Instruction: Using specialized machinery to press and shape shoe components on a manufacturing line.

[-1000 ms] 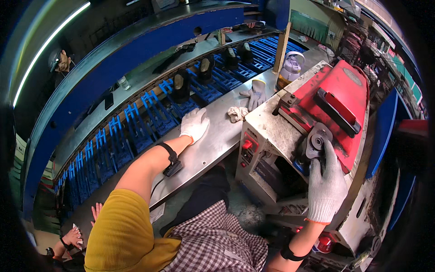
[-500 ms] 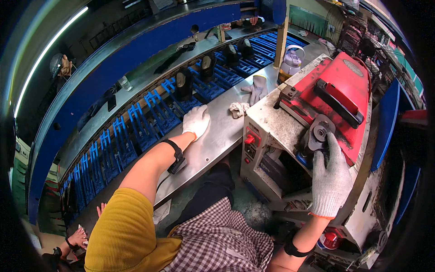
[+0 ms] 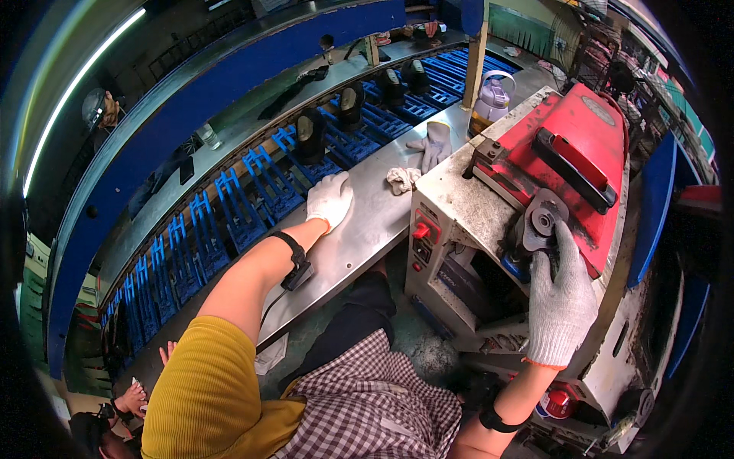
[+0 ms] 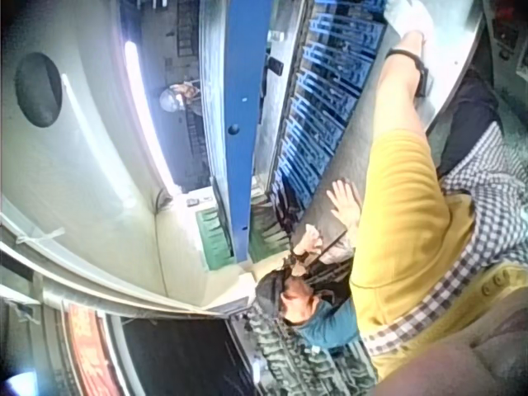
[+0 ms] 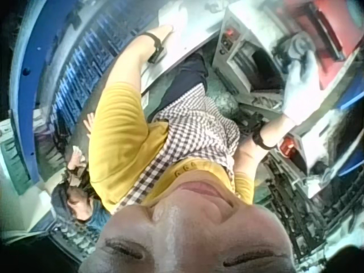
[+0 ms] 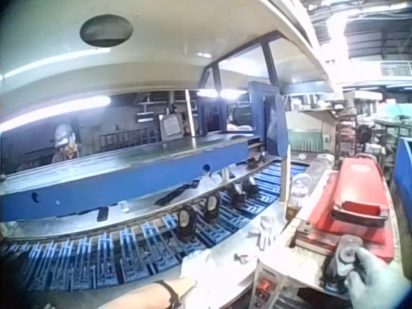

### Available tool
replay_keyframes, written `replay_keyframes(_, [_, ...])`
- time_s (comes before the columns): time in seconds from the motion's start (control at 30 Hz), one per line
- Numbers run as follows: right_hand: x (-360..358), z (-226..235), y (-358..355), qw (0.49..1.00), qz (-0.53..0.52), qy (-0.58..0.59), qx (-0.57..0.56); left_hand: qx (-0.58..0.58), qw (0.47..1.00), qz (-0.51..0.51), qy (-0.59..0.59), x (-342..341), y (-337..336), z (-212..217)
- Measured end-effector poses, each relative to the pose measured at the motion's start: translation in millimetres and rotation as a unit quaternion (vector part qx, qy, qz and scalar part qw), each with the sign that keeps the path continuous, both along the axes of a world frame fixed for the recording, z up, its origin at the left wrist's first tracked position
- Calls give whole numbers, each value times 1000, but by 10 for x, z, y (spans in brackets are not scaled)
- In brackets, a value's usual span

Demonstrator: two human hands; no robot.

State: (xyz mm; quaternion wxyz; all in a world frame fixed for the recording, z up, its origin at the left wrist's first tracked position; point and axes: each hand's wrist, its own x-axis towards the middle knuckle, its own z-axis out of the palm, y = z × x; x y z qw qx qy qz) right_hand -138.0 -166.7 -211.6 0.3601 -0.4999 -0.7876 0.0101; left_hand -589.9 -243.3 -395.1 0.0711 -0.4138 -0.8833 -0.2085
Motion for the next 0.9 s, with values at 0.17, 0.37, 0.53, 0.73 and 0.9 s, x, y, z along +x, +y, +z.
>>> replay_keyframes(0.17, [-2,6,-9,1000,11,5,3,6,1000,1,3,-20,-3,-46])
replay_keyframes(0.37, [-34,48,-11,999,20,21,-14,-26,997,67,16,-43,55,-92])
replay_keyframes(0.53, [-16,25,-4,1000,20,-3,-11,-66,987,142,-45,-43,122,-76])
replay_keyframes(0.73, [12,-66,86,988,93,94,-74,-63,980,185,39,-30,152,-97])
replay_keyframes(0.9, [26,-69,94,995,59,42,-62,-91,981,161,-55,-73,176,-35])
